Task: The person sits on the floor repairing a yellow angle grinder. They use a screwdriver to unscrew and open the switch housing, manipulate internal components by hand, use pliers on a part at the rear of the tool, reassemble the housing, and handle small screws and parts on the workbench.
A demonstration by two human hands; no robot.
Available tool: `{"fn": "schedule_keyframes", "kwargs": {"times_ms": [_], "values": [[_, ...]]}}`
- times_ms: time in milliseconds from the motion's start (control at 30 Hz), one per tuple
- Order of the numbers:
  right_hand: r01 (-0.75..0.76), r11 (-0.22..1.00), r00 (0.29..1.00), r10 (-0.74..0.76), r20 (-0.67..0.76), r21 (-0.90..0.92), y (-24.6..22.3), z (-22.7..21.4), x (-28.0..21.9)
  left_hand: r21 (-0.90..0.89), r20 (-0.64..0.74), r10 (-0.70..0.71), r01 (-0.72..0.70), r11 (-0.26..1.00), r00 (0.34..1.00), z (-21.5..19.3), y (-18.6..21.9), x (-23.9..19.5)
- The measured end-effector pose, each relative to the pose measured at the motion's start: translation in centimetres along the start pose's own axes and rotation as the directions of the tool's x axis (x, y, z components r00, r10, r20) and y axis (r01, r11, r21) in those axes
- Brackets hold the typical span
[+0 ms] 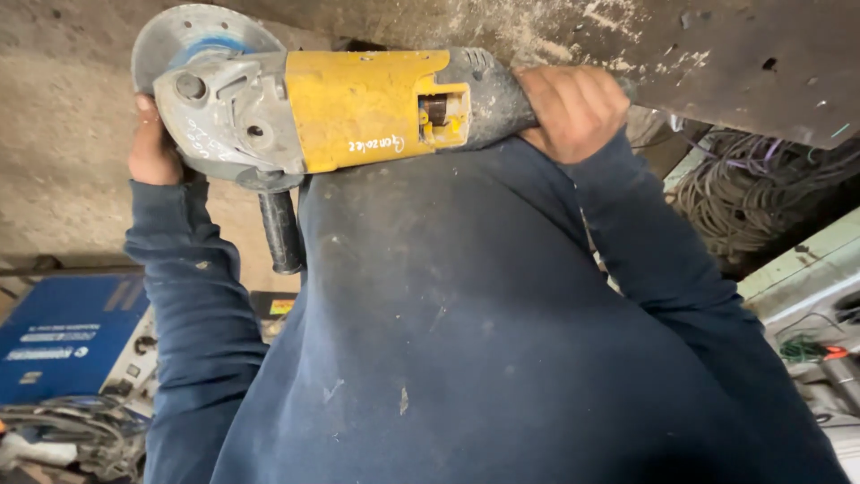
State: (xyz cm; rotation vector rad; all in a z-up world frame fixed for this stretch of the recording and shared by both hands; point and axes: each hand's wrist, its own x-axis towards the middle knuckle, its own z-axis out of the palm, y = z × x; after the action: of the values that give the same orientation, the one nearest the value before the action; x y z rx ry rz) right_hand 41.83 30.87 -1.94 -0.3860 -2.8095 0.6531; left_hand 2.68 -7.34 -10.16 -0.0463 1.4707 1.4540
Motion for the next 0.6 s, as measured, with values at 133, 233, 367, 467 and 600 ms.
{"fn": "schedule_keyframes", "kwargs": {"times_ms": [133,233,367,467,600], "values": [[0.024,1.0,0.999,-0.024,0.025,-0.002,0.8,-0.1,-0.1,-0.087,0.038,0.01,-0.007,0.996,0.999,1.8,-0.5,-1.8],[0.055,0.998,0.998,-0.055,0.031,0.005,1.3,-0.1,-0.2,-0.13,0.034,0.005,0.0,0.991,0.999,2.6,-0.9,-2.6],[0.1,0.995,0.993,-0.1,0.055,0.0,1.9,0.0,-0.2,-0.176,0.019,-0.026,0.029,0.984,0.999,2.6,-1.4,-3.5],[0.107,0.994,0.992,-0.105,0.075,-0.022,1.7,-0.3,0.2,-0.25,-0.024,-0.034,0.027,0.968,0.999,-0.7,-4.4,-3.5],[0.083,0.996,0.993,-0.08,0.09,-0.023,1.1,-0.8,0.5,-0.297,-0.026,-0.039,0.03,0.954,0.999,1.8,-2.3,-2.9]]}}
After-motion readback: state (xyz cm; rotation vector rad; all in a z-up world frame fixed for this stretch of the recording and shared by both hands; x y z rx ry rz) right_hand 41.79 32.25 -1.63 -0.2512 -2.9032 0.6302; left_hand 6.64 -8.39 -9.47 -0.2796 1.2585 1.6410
